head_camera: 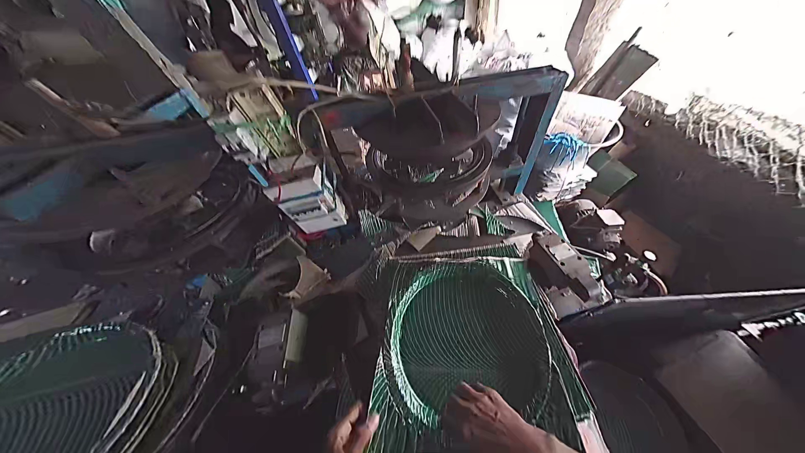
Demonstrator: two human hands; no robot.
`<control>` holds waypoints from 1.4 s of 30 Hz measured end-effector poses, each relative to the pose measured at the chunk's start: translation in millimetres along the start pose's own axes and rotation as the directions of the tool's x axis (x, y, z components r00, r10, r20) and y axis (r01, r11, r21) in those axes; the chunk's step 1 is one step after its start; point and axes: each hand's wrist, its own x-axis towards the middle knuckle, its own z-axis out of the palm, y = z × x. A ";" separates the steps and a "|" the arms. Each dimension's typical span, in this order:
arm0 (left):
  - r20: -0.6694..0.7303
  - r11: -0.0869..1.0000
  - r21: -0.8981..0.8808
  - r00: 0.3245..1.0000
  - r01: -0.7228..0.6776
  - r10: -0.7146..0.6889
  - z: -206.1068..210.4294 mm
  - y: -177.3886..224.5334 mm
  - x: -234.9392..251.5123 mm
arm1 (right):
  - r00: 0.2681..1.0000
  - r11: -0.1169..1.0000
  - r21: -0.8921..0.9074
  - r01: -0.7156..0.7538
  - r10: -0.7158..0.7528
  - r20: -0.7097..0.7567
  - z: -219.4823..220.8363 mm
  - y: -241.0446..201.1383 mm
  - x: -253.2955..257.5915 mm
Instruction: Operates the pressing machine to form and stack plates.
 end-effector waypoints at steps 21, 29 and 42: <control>-0.184 0.832 0.547 0.957 -0.090 0.225 -52.2 -33.9 -48.6 | 0.542 0.852 0.495 -0.172 0.502 -0.675 -53.0 166.6 -55.0; -0.105 0.817 0.086 0.810 -0.571 0.577 18.7 165.6 64.5 | 0.636 0.910 0.389 0.143 0.216 -0.741 -74.9 77.1 -58.5; 0.208 0.861 0.128 0.862 -0.492 0.462 32.7 95.5 32.5 | -0.184 0.616 0.711 0.341 0.785 -0.592 -41.7 118.3 -114.7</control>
